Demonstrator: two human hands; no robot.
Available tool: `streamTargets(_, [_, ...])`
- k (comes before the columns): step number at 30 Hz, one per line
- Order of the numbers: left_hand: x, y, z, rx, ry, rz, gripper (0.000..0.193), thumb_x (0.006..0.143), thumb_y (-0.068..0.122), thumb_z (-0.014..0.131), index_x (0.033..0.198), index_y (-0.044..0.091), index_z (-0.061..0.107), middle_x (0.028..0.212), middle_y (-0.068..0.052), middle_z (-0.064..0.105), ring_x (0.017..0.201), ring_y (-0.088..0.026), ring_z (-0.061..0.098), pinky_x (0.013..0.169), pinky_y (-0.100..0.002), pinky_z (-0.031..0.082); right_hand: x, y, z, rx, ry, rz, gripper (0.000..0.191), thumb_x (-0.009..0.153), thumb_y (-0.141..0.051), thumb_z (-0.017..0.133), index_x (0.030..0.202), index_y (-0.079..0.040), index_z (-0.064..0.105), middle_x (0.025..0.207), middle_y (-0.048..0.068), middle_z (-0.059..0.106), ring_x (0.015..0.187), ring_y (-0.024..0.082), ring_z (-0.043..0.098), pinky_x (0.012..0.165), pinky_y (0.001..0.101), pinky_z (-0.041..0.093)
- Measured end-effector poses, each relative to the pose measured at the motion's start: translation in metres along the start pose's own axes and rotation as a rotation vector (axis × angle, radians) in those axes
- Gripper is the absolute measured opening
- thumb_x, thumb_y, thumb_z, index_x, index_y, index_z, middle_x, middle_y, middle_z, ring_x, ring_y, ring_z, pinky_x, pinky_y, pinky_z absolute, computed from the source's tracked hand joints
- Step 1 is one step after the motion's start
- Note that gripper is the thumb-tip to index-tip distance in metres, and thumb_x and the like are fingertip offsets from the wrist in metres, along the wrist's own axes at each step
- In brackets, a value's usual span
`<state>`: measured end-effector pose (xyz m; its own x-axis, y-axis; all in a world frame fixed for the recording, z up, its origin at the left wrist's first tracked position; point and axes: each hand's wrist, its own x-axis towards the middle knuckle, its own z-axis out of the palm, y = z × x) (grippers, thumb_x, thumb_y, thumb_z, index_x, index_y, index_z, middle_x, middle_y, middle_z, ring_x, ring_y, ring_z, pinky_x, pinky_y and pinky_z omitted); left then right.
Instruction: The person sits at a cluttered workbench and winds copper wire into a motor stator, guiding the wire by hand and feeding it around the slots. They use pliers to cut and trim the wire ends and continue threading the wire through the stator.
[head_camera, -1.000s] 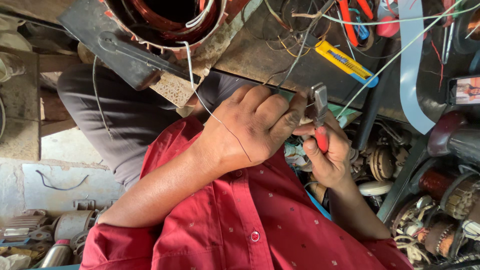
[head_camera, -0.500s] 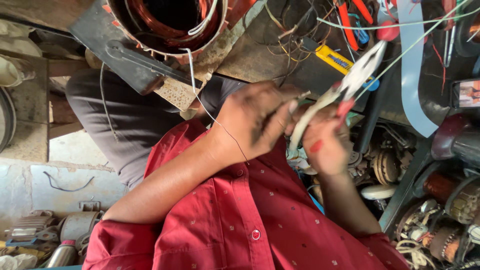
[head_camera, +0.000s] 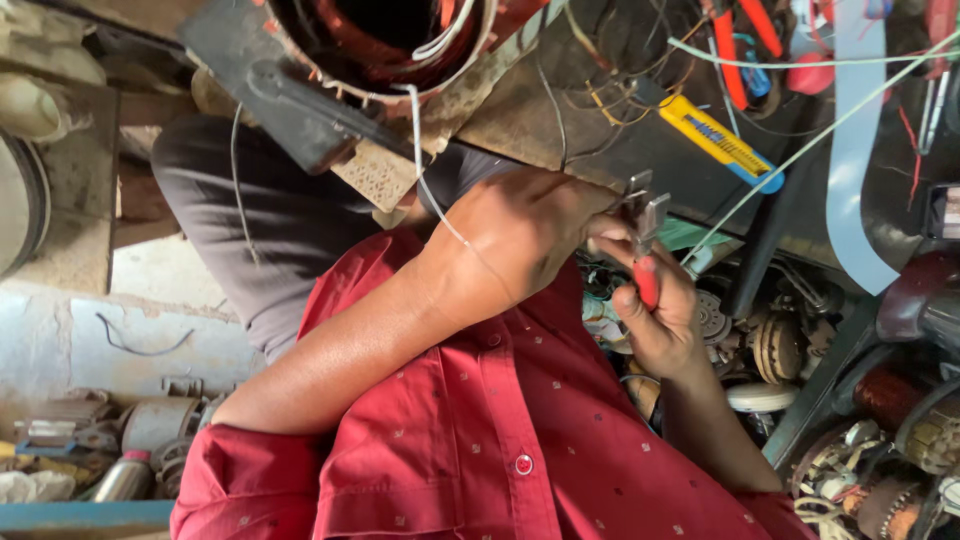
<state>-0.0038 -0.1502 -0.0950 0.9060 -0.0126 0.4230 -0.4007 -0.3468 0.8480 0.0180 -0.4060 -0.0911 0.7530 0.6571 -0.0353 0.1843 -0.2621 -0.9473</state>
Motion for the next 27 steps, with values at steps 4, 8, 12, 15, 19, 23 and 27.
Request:
streamTargets(4, [-0.002, 0.004, -0.002, 0.206, -0.074, 0.024, 0.020, 0.092, 0.013, 0.072, 0.109, 0.005, 0.067, 0.098, -0.011, 0.068, 0.089, -0.031, 0.072, 0.077, -0.042, 0.058, 0.005, -0.005, -0.007, -0.252, -0.034, -0.074, 0.046, 0.112, -0.034, 0.057, 0.129, 0.008, 0.059, 0.137, 0.020, 0.058, 0.128, 0.031, 0.063, 0.113, 0.0444, 0.055])
streamTargets(8, [-0.003, 0.005, -0.001, 0.102, -0.020, -0.019, 0.029, 0.092, 0.012, 0.070, 0.119, 0.003, 0.067, 0.103, -0.011, 0.068, 0.088, -0.032, 0.071, 0.073, -0.042, 0.057, -0.006, 0.007, -0.009, -0.293, 0.062, -0.026, 0.036, 0.111, -0.033, 0.060, 0.114, 0.003, 0.067, 0.123, 0.014, 0.065, 0.111, 0.024, 0.067, 0.096, 0.0344, 0.057])
streamTargets(12, [-0.001, 0.005, 0.000, -0.197, 0.029, -0.034, 0.026, 0.103, 0.013, 0.070, 0.127, 0.003, 0.065, 0.111, -0.013, 0.069, 0.093, -0.031, 0.072, 0.078, -0.037, 0.059, -0.020, 0.019, -0.006, -0.011, 0.106, 0.091, 0.038, 0.110, -0.035, 0.062, 0.113, 0.003, 0.067, 0.126, 0.014, 0.065, 0.097, 0.017, 0.065, 0.087, 0.0290, 0.053])
streamTargets(15, [0.001, 0.006, 0.002, -0.195, 0.056, -0.025, 0.022, 0.104, 0.011, 0.073, 0.124, 0.004, 0.067, 0.107, -0.011, 0.070, 0.094, -0.029, 0.072, 0.081, -0.034, 0.059, -0.023, 0.021, 0.000, 0.194, 0.095, 0.099, 0.045, 0.110, -0.036, 0.063, 0.124, 0.006, 0.062, 0.132, 0.014, 0.063, 0.109, 0.018, 0.063, 0.096, 0.0325, 0.051])
streamTargets(19, [-0.001, 0.009, 0.001, -0.116, 0.090, 0.053, 0.026, 0.099, 0.009, 0.076, 0.123, 0.003, 0.067, 0.109, -0.010, 0.069, 0.100, -0.029, 0.070, 0.088, -0.035, 0.058, -0.017, 0.020, 0.007, 0.142, 0.095, 0.011, 0.054, 0.111, -0.038, 0.061, 0.136, 0.009, 0.054, 0.140, 0.016, 0.058, 0.128, 0.023, 0.062, 0.113, 0.0380, 0.049])
streamTargets(23, [-0.003, 0.010, 0.001, -0.066, 0.094, 0.079, 0.030, 0.098, 0.011, 0.077, 0.125, 0.002, 0.066, 0.114, -0.012, 0.068, 0.106, -0.031, 0.068, 0.094, -0.038, 0.058, -0.011, 0.019, 0.008, -0.057, 0.139, -0.049, 0.052, 0.111, -0.038, 0.060, 0.130, 0.010, 0.058, 0.145, 0.018, 0.053, 0.121, 0.020, 0.061, 0.102, 0.0337, 0.051])
streamTargets(27, [-0.002, 0.009, 0.006, -0.017, 0.055, 0.058, 0.030, 0.099, 0.015, 0.075, 0.124, 0.001, 0.065, 0.115, -0.014, 0.068, 0.108, -0.033, 0.067, 0.097, -0.041, 0.056, -0.007, 0.018, 0.008, -0.085, 0.149, -0.093, 0.044, 0.110, -0.035, 0.059, 0.115, 0.009, 0.062, 0.146, 0.021, 0.052, 0.118, 0.020, 0.063, 0.097, 0.0321, 0.052])
